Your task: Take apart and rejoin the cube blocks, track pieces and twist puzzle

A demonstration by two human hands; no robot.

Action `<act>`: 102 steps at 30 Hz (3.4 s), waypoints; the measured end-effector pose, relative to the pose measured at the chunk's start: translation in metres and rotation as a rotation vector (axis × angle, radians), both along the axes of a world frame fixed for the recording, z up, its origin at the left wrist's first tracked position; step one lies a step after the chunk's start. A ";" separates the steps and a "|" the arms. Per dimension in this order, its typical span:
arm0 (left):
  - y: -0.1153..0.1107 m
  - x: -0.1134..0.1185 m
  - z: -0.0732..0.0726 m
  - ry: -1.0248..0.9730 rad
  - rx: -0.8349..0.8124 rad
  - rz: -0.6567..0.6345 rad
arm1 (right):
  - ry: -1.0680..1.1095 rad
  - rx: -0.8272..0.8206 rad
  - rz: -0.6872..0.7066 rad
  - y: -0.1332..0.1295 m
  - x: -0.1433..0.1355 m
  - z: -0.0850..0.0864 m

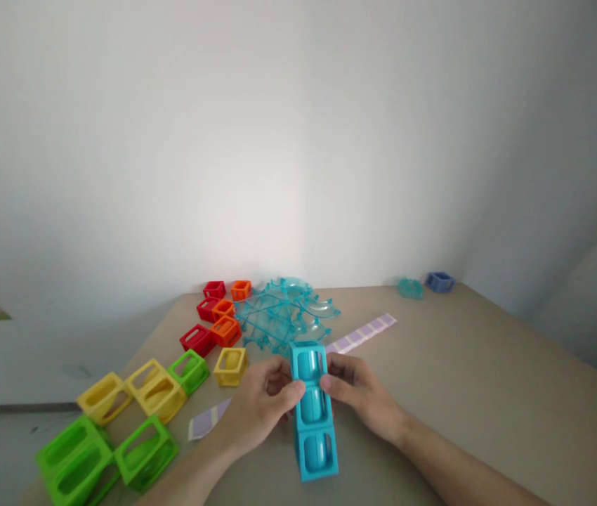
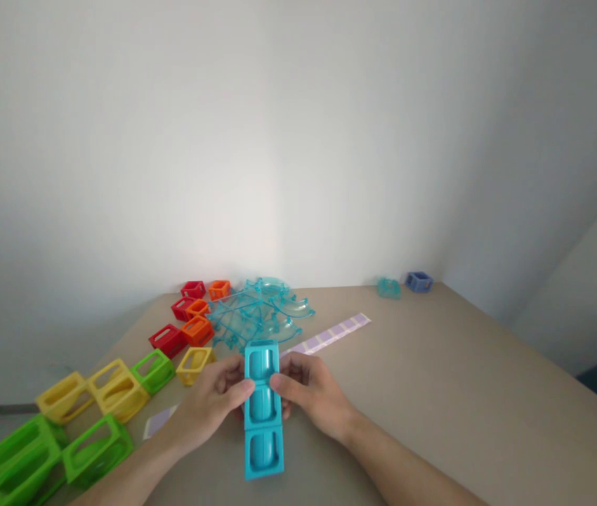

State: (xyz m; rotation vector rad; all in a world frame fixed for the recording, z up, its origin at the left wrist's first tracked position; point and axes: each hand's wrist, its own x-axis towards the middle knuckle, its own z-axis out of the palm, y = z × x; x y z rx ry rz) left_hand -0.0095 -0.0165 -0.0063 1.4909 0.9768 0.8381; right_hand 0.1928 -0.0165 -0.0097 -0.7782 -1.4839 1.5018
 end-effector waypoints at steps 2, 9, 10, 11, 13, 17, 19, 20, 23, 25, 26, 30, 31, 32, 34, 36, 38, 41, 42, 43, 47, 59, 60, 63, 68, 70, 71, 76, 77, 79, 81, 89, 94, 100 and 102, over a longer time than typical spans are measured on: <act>-0.001 0.000 0.001 -0.005 0.031 -0.008 | -0.005 -0.006 0.009 0.000 0.000 0.000; -0.002 0.001 0.005 -0.049 0.004 -0.035 | -0.024 0.022 -0.068 -0.002 -0.001 0.002; -0.002 0.001 0.006 -0.044 -0.019 -0.054 | -0.025 0.031 -0.094 -0.002 -0.001 0.002; -0.002 0.000 0.006 -0.034 -0.032 -0.079 | -0.021 0.032 -0.124 -0.001 0.000 0.002; -0.003 0.000 0.006 -0.010 -0.028 -0.132 | -0.009 0.008 -0.180 -0.001 0.001 0.003; -0.004 0.000 0.005 -0.002 0.013 -0.172 | 0.000 -0.055 -0.177 0.000 0.003 0.004; -0.003 0.001 0.004 -0.005 0.010 -0.170 | -0.004 -0.058 -0.158 0.000 0.003 0.004; -0.003 0.001 0.004 -0.002 0.006 -0.163 | -0.010 -0.057 -0.158 0.000 0.003 0.004; -0.002 0.000 0.004 0.032 -0.020 -0.158 | -0.028 -0.039 -0.175 0.000 0.002 0.003; -0.002 0.000 0.004 0.059 -0.025 -0.166 | -0.027 -0.007 -0.170 0.000 0.002 0.003; -0.002 -0.001 0.004 0.070 -0.015 -0.166 | -0.023 0.013 -0.171 0.000 0.002 0.003; -0.004 -0.002 0.007 0.087 0.081 -0.135 | -0.020 0.082 -0.195 -0.002 0.002 0.006; -0.004 -0.002 0.007 0.083 0.091 -0.140 | -0.021 0.093 -0.200 -0.003 0.002 0.006; -0.004 -0.002 0.007 0.074 0.090 -0.149 | -0.021 0.101 -0.199 -0.004 0.002 0.007; -0.004 -0.001 0.005 0.046 0.071 -0.169 | -0.017 0.106 -0.189 -0.005 0.002 0.006; -0.004 0.001 0.002 0.017 0.052 -0.177 | -0.018 0.096 -0.174 -0.005 0.002 0.004; -0.003 0.002 -0.001 0.003 0.045 -0.178 | -0.019 0.085 -0.167 -0.004 0.002 0.002; -0.004 0.003 -0.002 0.002 0.048 -0.165 | -0.014 0.079 -0.177 -0.003 0.003 -0.001; -0.004 0.003 -0.002 0.006 0.057 -0.154 | -0.011 0.079 -0.179 -0.003 0.003 -0.001; -0.004 0.002 -0.002 0.013 0.067 -0.141 | -0.008 0.079 -0.178 -0.003 0.004 0.000; -0.004 0.002 -0.005 0.041 0.116 -0.092 | -0.001 0.088 -0.150 -0.004 0.003 0.002; -0.004 0.000 -0.001 -0.029 0.129 -0.051 | -0.218 0.164 -0.063 -0.008 0.002 0.000; -0.004 0.000 -0.003 -0.023 0.136 -0.046 | -0.200 0.157 -0.056 -0.008 0.002 -0.001; -0.002 -0.001 -0.006 0.014 0.190 -0.042 | -0.120 0.125 -0.046 -0.004 0.004 -0.001; 0.000 -0.003 0.001 0.285 0.434 0.082 | -0.086 0.143 -0.314 0.011 0.028 0.012; 0.001 -0.005 0.004 0.404 0.544 0.112 | -0.149 0.211 -0.525 0.021 0.047 0.017; 0.002 -0.005 0.004 0.452 0.580 0.117 | -0.210 0.258 -0.644 0.027 0.057 0.019; 0.002 -0.005 0.001 0.587 0.642 0.107 | -0.520 0.506 -1.295 0.055 0.106 0.010; 0.002 -0.005 0.000 0.603 0.648 0.113 | -0.554 0.516 -1.367 0.060 0.115 0.007; 0.002 -0.006 0.000 0.641 0.664 0.133 | -0.610 0.515 -1.454 0.068 0.130 0.001; 0.003 -0.007 0.001 0.692 0.682 0.161 | -0.676 0.510 -1.509 0.073 0.144 -0.003; 0.007 -0.010 0.006 0.941 0.604 0.110 | -1.105 0.481 -1.320 0.076 0.164 -0.005; 0.009 -0.012 0.008 1.070 0.530 0.042 | -1.347 0.381 -1.118 0.072 0.156 -0.004; 0.005 -0.008 0.010 1.107 0.477 0.008 | -1.481 0.290 -0.959 0.068 0.155 -0.007; 0.003 -0.006 0.010 1.106 0.464 0.000 | -1.494 0.282 -0.903 0.066 0.155 -0.007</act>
